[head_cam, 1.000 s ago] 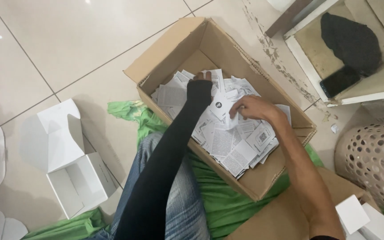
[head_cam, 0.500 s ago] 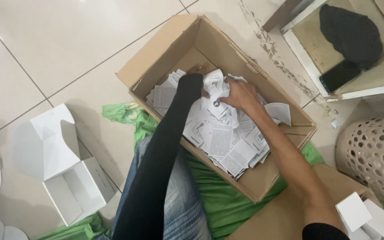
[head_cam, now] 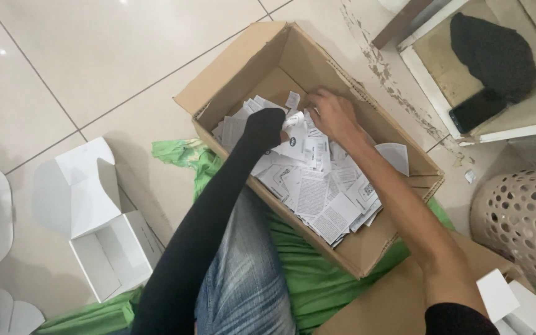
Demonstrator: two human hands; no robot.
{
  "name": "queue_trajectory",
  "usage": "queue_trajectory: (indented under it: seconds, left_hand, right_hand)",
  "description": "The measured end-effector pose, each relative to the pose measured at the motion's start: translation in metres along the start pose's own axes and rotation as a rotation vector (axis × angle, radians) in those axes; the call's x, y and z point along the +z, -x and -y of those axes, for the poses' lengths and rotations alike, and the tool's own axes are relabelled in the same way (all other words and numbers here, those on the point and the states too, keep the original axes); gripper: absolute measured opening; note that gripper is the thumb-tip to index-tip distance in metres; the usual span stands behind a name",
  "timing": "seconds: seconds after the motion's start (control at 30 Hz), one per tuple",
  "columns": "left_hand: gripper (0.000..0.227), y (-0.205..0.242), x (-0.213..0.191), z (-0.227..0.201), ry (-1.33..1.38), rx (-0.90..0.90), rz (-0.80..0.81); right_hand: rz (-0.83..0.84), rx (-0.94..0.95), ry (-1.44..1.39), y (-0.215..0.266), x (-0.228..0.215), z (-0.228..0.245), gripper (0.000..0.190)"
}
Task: Packing small cards into individual product boxes.
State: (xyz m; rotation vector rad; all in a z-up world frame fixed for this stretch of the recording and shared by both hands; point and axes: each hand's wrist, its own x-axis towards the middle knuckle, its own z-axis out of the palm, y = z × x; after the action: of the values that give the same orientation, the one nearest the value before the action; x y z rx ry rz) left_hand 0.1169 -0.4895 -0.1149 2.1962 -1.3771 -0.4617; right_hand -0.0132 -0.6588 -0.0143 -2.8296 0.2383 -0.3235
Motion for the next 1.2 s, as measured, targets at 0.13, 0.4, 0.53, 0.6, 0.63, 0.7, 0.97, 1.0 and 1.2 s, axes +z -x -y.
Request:
queue_trajectory:
  seconds: [0.13, 0.4, 0.53, 0.6, 0.63, 0.7, 0.97, 1.0, 1.2]
  left_hand:
    - [0.039, 0.043, -0.065, -0.016, 0.101, 0.089, -0.214]
    - [0.060, 0.150, -0.196, -0.071, 0.883, -0.135, -0.185]
    - [0.056, 0.207, -0.189, -0.051, 1.057, -0.086, -0.321]
    - [0.047, 0.234, -0.165, -0.024, 1.121, -0.153, -0.510]
    - [0.047, 0.250, -0.168, -0.025, 1.111, -0.162, -0.539]
    - [0.039, 0.283, -0.174, -0.028, 1.350, -0.327, -0.718]
    - [0.041, 0.386, -0.162, -0.028, 1.282, -0.433, -1.055]
    - [0.042, 0.395, -0.155, -0.024, 1.247, -0.435, -1.086]
    - [0.028, 0.464, -0.144, -0.004, 1.375, -0.526, -1.261]
  right_hand:
    - [-0.119, -0.086, -0.004, -0.026, 0.048, 0.002, 0.038]
    - [-0.142, 0.306, -0.757, -0.029, -0.032, 0.096, 0.020]
    - [0.051, 0.173, -1.188, 0.019, -0.073, 0.182, 0.013]
    - [0.203, 0.005, -1.168, 0.041, -0.066, 0.217, 0.013]
    - [0.221, -0.019, -1.174, 0.047, -0.064, 0.236, 0.013]
    - [0.188, 0.052, -1.036, 0.061, -0.059, 0.276, 0.017]
    - [0.175, 0.006, -1.259, 0.088, 0.001, 0.343, 0.016]
    - [0.183, -0.159, -1.177, 0.089, 0.002, 0.354, 0.017]
    - [0.406, -0.078, -1.232, 0.105, 0.020, 0.404, 0.015]
